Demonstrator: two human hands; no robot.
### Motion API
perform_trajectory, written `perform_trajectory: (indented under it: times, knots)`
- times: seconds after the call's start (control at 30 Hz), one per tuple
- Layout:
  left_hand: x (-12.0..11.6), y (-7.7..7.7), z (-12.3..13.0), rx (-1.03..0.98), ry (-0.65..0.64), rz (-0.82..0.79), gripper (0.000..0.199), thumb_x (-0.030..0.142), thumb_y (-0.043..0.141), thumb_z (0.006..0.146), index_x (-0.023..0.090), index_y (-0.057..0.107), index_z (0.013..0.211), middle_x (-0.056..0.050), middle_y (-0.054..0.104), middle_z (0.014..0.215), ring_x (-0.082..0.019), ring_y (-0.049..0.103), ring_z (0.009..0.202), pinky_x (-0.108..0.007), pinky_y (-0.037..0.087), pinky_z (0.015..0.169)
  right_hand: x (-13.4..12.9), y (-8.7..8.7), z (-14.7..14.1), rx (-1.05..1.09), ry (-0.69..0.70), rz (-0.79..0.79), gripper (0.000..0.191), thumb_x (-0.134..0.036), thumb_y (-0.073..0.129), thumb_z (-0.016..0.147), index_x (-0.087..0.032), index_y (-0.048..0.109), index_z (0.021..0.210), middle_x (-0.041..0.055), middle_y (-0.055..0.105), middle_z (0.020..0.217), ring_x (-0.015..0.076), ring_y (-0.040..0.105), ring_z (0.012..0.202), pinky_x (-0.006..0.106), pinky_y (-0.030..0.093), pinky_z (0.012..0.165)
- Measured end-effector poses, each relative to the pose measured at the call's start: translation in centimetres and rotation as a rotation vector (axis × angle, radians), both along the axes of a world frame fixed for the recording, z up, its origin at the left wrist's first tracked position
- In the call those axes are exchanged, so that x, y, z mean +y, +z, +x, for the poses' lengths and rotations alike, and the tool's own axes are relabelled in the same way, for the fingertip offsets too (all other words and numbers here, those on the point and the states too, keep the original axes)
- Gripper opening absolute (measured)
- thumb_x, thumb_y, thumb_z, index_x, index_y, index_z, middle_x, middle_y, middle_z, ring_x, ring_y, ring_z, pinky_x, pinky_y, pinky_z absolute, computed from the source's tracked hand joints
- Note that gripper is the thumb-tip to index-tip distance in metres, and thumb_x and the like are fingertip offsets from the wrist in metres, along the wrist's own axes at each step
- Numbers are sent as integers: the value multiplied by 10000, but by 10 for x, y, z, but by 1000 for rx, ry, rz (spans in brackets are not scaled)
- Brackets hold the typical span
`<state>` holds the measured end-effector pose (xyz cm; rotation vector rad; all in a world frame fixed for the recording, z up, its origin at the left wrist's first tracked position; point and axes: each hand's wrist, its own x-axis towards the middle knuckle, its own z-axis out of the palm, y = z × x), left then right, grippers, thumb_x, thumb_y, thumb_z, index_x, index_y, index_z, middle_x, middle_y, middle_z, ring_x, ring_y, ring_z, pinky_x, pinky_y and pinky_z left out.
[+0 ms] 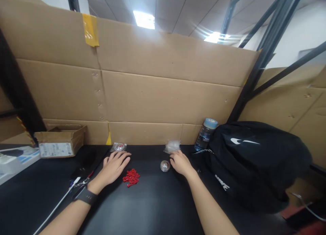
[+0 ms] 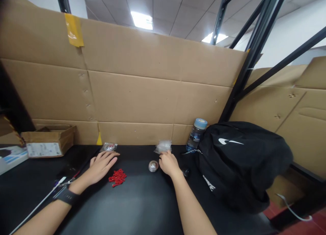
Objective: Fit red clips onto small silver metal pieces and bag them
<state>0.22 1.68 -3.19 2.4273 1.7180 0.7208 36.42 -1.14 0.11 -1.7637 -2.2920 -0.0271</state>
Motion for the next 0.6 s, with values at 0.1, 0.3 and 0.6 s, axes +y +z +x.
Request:
perform_trajectory:
  times: [0.1,0.3,0.6]
  knots:
    - [0,3,3,-88,-83,-15,412,529,308,1021,385,637,1222,-16,618,1328,-289,450,1283,-519,326,1045,4,-3,1,-18,-17,3,351,-202,456,942,-150,728,1157,108,681,1266,285,554,1187,364,434,1026]
    - [0,9,6,-164,-156,-23,408,509,311,1031,344,663,1156,-16,649,1254,-264,488,1245,-486,349,1033,9,-4,2,49,60,71,409,-177,418,963,-134,637,1305,122,632,1336,262,548,1210,389,400,1084]
    - [0,13,-1,-88,-229,63,282,417,446,999,276,684,1053,-38,667,1172,-247,547,1172,-444,365,1021,-6,-3,-38,149,299,89,421,-240,483,969,-188,582,1375,78,551,1452,260,519,1157,448,445,1042]
